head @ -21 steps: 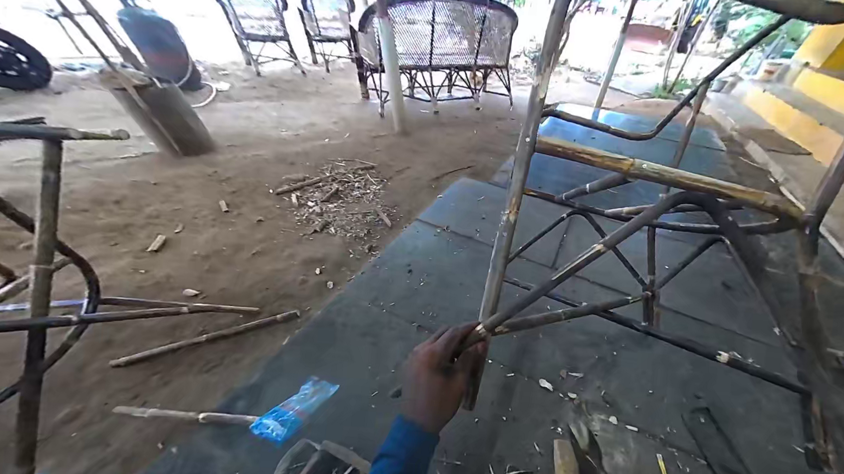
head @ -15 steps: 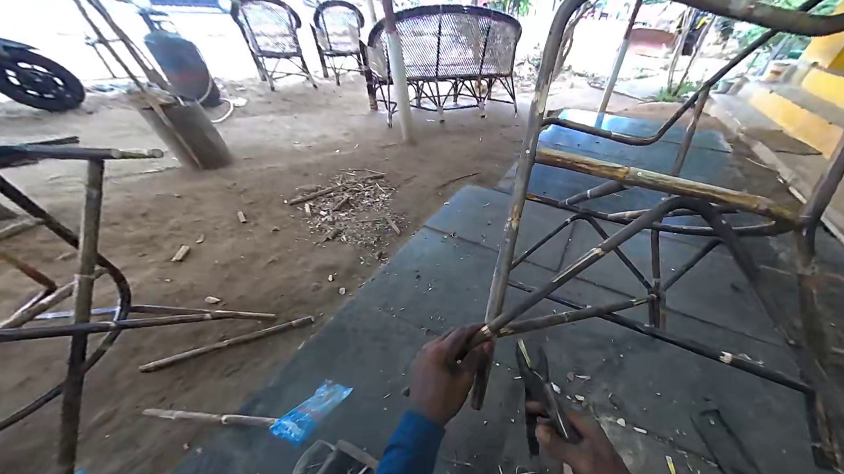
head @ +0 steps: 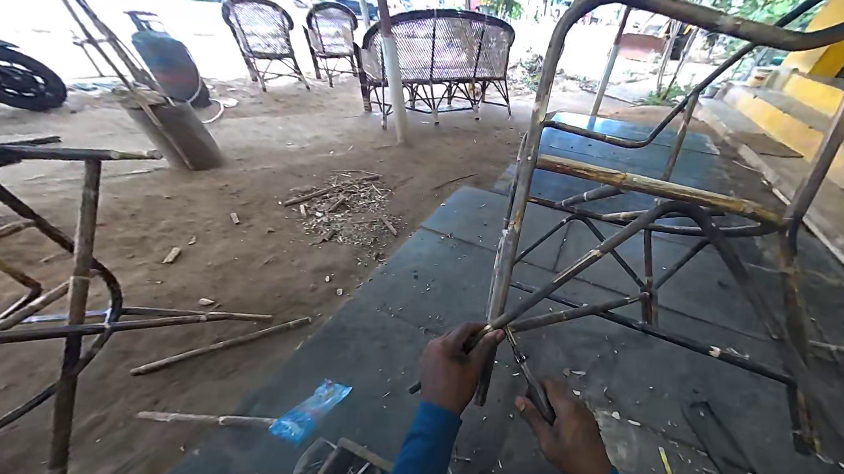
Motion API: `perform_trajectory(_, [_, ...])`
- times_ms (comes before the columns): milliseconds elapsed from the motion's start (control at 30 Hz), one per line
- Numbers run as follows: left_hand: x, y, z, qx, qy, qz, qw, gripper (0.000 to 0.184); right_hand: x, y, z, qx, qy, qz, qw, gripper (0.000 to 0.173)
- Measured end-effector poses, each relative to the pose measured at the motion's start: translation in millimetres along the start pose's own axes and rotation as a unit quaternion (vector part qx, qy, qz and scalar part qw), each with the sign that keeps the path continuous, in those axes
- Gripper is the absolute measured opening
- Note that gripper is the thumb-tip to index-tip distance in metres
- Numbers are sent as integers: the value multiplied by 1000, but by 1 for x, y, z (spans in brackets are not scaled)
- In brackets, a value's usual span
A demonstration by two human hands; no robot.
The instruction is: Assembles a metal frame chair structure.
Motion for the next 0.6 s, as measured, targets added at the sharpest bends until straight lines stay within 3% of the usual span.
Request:
perform_trajectory(200, [-3, 3, -2, -15, -23, 5, 1000, 37, 4, 2, -3, -7, 20, -8, 1000, 59])
perform_trajectory(300, [6, 3, -2, 14, 10, -49, 999, 37, 8, 2, -4, -9, 2, -42, 999, 70])
perform_trajectory(400, [10, 5, 2, 47, -43, -69, 996, 43, 14, 3, 3, 57, -51, -94, 993, 81])
perform_trajectory(500, [6, 8, 9, 66, -116, -56, 989, 48, 30, 6, 15, 140, -117, -120, 976, 67])
perform_trajectory(600, [4, 10, 7, 76, -127, -76, 986, 49, 17, 8, 5, 127, -164, -118, 971, 56])
Point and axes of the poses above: each hand's wrist, its own y-axis away from the middle knuckle, its own z-axis out of the back of the hand, x = y × z, the point moved 1 cm from there along -y, towards the middle knuckle, and after that the axes turned 8 degrees about x, right-handed, at the moved point
